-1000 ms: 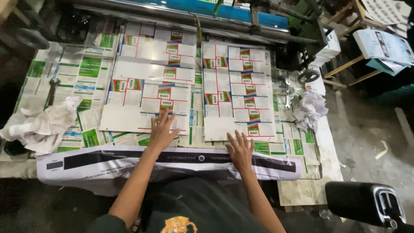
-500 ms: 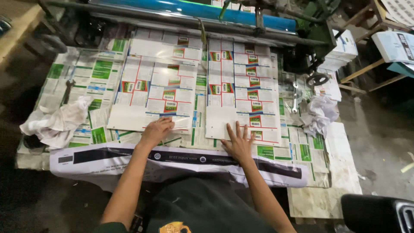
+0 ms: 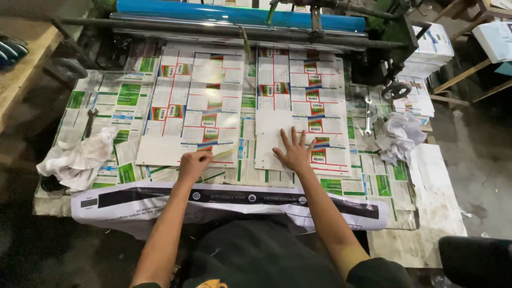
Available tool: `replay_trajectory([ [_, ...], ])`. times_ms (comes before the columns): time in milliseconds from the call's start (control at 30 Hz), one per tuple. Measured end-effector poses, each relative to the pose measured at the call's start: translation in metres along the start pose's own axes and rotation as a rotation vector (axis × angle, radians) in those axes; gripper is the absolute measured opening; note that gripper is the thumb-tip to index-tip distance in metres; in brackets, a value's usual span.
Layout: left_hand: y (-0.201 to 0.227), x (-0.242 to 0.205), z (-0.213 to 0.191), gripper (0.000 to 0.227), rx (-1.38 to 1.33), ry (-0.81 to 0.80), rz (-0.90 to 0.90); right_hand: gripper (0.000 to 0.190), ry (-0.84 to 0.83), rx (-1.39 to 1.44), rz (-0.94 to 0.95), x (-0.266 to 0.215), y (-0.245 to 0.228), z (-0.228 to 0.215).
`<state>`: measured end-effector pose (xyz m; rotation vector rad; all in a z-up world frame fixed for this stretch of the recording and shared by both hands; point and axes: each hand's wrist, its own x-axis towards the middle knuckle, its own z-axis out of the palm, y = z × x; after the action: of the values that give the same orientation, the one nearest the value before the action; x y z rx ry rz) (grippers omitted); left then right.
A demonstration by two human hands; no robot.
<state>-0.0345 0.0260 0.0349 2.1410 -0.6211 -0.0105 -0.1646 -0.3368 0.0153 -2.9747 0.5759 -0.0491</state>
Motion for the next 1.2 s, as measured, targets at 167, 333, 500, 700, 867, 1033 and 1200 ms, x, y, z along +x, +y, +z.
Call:
replay_trajectory([
  [167, -0.049, 0.038, -0.001, 0.027, -0.063, -0.248, -0.12, 0.089, -0.02, 0.036, -0.086, -0.001, 0.002, -0.006],
  [333, -0.039, 0.079, -0.016, 0.019, -0.091, -0.474, -0.173, 0.115, -0.296, -0.088, -0.118, -0.043, 0.003, -0.033],
  [500, 0.009, 0.077, -0.048, 0.031, -0.172, -0.383, -0.125, 0.086, 0.031, -0.104, -0.217, -0.069, 0.01, -0.016],
  [700, 0.092, 0.031, -0.085, 0.014, 0.089, 0.214, 0.264, 0.039, 0.108, -0.065, -0.32, -0.066, 0.028, -0.009],
  [867, 0.069, -0.017, -0.032, 0.031, 0.108, 0.314, 0.169, 0.024, 0.211, 0.011, -0.289, -0.071, 0.015, -0.014],
  [1033, 0.008, -0.03, 0.015, 0.036, 0.157, 0.075, 0.088, 0.025, 0.381, 0.066, -0.228, -0.089, -0.001, -0.011],
  [1200, -0.027, -0.016, 0.032, 0.034, 0.245, 0.043, 0.171, 0.025, 0.409, 0.163, -0.157, -0.09, -0.011, -0.017],
])
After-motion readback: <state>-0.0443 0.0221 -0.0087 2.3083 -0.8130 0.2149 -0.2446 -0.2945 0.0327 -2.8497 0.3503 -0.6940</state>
